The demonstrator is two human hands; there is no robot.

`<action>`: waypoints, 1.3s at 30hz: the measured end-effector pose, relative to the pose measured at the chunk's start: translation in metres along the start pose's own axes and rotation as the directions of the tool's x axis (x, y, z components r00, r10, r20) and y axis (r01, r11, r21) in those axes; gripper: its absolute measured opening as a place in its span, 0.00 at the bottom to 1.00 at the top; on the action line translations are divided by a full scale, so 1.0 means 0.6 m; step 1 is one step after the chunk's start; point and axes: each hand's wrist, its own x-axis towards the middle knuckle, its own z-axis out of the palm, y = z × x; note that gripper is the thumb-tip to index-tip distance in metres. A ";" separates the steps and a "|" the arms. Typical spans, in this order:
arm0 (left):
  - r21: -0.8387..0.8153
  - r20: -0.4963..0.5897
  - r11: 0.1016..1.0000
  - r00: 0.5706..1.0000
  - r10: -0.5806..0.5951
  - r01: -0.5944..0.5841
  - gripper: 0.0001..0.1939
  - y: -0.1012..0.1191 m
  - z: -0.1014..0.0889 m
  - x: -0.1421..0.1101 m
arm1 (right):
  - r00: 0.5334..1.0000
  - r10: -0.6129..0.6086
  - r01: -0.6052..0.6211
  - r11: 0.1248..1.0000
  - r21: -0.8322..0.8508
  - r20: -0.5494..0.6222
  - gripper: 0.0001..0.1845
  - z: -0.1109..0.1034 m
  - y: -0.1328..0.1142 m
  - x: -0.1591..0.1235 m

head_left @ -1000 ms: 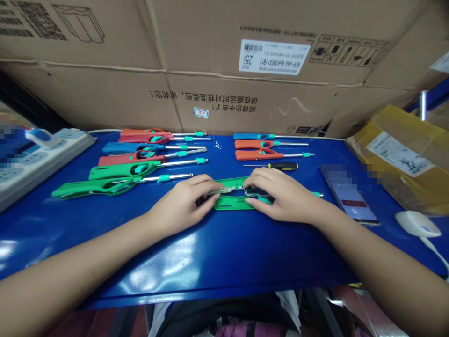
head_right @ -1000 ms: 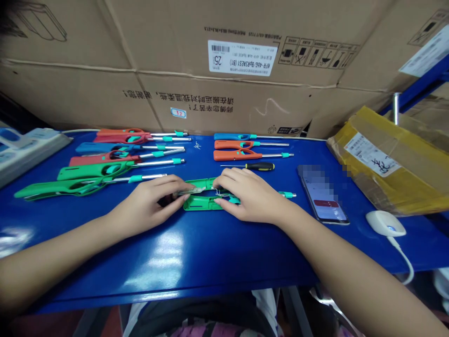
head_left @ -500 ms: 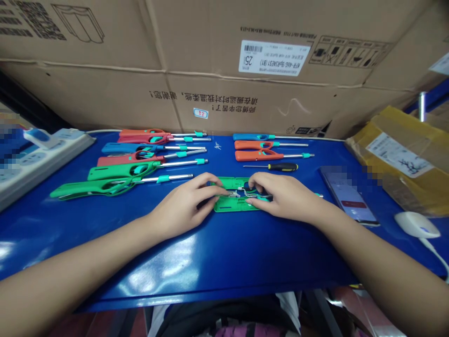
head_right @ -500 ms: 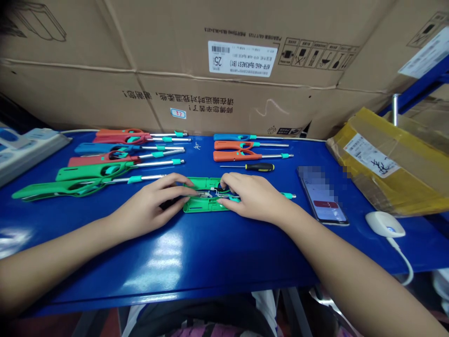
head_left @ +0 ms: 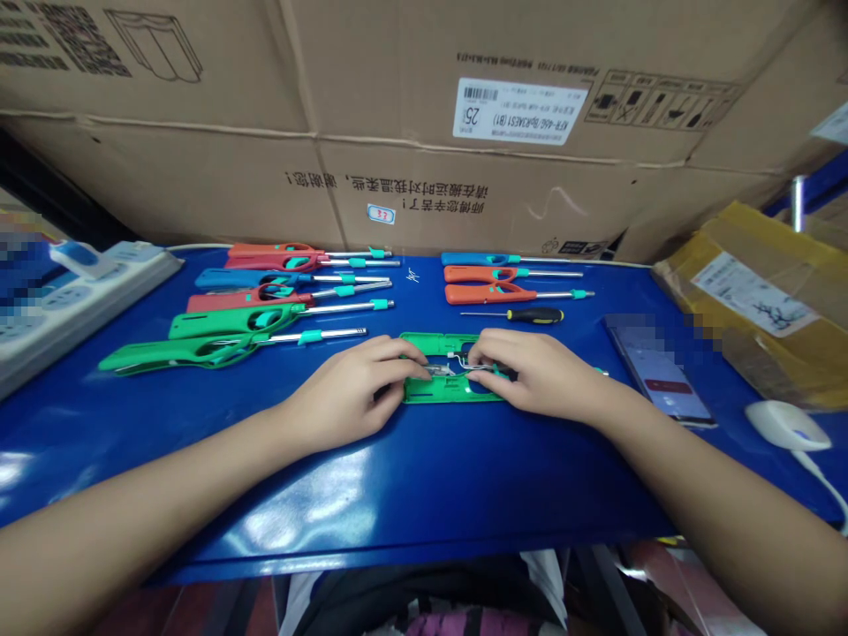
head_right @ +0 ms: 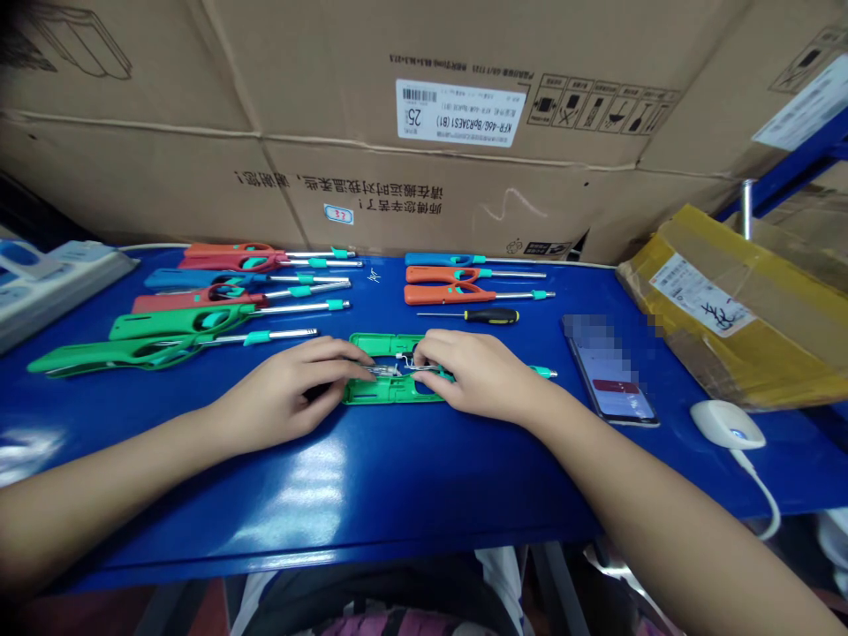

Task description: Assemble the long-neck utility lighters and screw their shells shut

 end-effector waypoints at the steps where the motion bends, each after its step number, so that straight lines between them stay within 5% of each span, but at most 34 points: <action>1: -0.002 0.001 1.000 1.000 0.003 -0.003 0.19 0.001 0.000 0.000 | 1.000 0.001 -0.001 1.000 0.011 -0.025 0.05 0.000 0.001 -0.001; 13: -0.007 0.011 0.998 0.998 0.064 -0.064 0.21 0.006 -0.006 -0.003 | 0.959 0.002 0.013 0.999 0.049 -0.285 0.06 -0.006 0.008 0.000; 18: 0.008 0.022 0.998 0.998 0.056 -0.056 0.20 0.005 -0.005 -0.003 | 0.972 -0.153 0.170 0.981 0.088 -0.180 0.10 -0.009 0.005 0.001; 23: 0.001 0.013 1.000 1.000 0.026 -0.026 0.12 0.008 -0.003 -0.003 | 0.959 -0.153 0.166 0.986 0.035 -0.239 0.08 -0.032 0.002 -0.005; 28: 0.041 0.039 0.999 0.999 -0.002 0.000 0.15 0.008 -0.003 -0.003 | 0.998 -0.008 0.011 0.999 -0.039 0.070 0.09 -0.061 0.007 -0.018; 32: 0.041 0.052 0.998 0.998 -0.046 0.044 0.15 0.007 -0.005 -0.002 | 0.942 0.152 -0.158 0.987 -0.004 0.300 0.16 -0.075 0.014 -0.023; 39: 0.073 0.058 0.995 0.996 -0.071 0.067 0.14 0.007 -0.009 0.000 | 0.914 0.201 -0.240 0.968 0.069 0.352 0.05 -0.073 0.023 -0.024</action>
